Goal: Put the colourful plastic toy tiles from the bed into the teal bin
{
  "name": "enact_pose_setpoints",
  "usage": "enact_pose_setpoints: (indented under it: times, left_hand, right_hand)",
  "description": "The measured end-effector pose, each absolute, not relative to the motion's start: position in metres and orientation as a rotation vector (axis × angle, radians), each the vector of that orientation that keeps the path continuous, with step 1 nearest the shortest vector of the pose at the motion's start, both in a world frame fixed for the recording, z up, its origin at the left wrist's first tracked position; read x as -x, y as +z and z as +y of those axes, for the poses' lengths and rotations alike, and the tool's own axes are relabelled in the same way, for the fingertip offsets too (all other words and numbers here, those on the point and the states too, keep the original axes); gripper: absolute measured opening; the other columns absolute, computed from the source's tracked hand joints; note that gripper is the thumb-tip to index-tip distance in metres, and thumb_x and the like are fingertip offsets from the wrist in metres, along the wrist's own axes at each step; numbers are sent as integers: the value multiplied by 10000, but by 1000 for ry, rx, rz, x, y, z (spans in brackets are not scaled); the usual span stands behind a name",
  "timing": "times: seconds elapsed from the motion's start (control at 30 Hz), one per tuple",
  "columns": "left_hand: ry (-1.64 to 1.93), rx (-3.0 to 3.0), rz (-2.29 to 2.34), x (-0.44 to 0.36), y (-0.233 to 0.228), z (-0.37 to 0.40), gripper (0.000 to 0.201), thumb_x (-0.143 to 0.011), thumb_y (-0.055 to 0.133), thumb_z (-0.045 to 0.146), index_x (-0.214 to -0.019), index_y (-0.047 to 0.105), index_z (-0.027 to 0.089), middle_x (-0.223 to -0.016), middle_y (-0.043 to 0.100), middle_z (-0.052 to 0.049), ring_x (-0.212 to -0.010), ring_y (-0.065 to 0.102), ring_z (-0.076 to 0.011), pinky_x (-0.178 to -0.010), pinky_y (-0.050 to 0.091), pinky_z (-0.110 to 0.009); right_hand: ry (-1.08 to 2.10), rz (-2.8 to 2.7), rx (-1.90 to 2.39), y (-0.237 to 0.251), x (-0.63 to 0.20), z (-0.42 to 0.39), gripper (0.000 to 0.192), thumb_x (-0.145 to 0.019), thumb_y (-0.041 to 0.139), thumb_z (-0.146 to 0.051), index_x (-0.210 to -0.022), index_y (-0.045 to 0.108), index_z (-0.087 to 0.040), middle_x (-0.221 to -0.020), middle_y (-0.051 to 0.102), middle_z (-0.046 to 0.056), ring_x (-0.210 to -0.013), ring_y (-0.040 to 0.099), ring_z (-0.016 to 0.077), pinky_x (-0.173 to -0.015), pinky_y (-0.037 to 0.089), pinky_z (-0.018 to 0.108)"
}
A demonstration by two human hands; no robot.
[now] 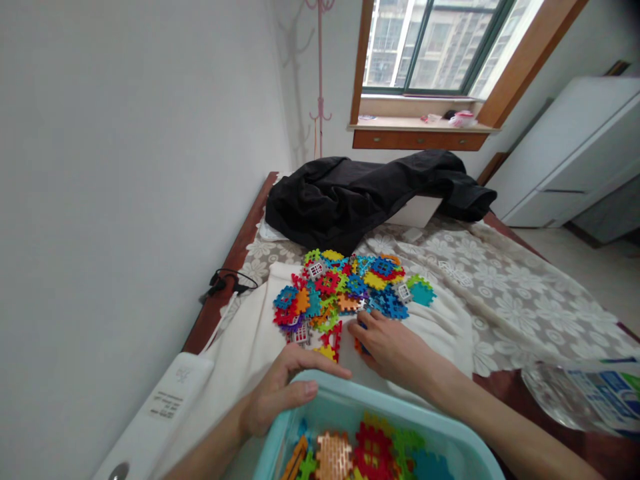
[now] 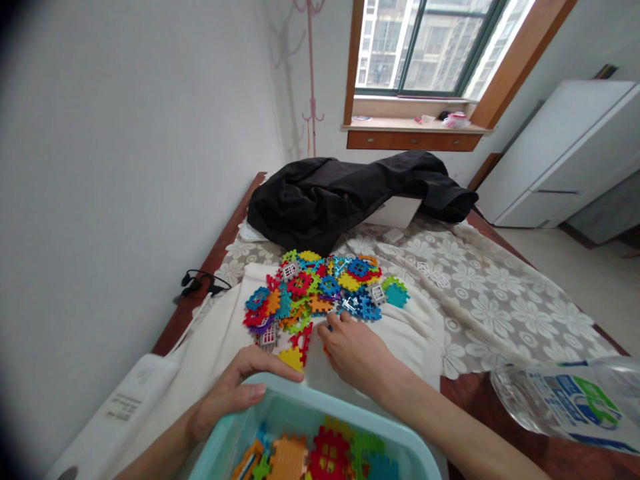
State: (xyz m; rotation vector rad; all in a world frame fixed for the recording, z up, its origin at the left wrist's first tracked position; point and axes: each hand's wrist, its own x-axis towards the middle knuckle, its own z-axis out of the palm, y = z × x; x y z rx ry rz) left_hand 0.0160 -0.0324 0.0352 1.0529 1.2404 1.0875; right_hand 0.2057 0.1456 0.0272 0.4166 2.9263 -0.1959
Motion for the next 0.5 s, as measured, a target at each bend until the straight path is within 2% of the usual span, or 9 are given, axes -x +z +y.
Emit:
enact_pose_setpoints:
  times: [0.13,0.23,0.3,0.4,0.5]
  left_hand:
    - [1093,-1031,1244,-15,32,-32,460,-895,680,519,-1202,809,201,-1081,763,-104,-944,668,-257,-822,504,-302]
    - [1084,-1064,1251,-13,29,-30,467,-890,678,525,-1190,815,194,-1118,767,-111,-981,669,-270,-850,508,-312]
    - [1065,-1107,1229,-12,28,-28,490,-887,666,549,-1183,818,189,-1076,775,-112,-968,663,-271,-834,509,-314]
    - [1046,-1092,1243,-12,30,-28,481,-886,662,554,-1186,816,211,-1079,772,-101,-985,660,-274,-868,514,-336]
    - [1036,-1046,1313,-13,34,-31,448,-885,670,549,-1171,821,239,-1165,755,-93,-1053,646,-280,-956,497,-358]
  right_hand:
    - [-296,2900,-403,31,-204,156,257,-928,599,-150,-1165,695,-137,-1146,709,149,-1009,714,315,-826,587,417]
    - [-504,2905,-415,56,-212,168,265,-935,599,-173,-1175,710,-182,-1117,718,112,-961,727,275,-809,581,387]
    - [-676,2951,-399,85,-224,169,307,-963,604,-218,-1256,692,-231,-1159,719,92,-989,724,256,-852,582,383]
    - [-978,3018,-235,127,-248,153,486,-963,678,-316,-1440,583,-312,-1337,690,79,-1148,699,251,-978,576,368]
    - [-1175,2940,47,136,-265,125,504,-1027,629,-368,-1516,509,-368,-1333,726,55,-1125,725,219,-944,602,294]
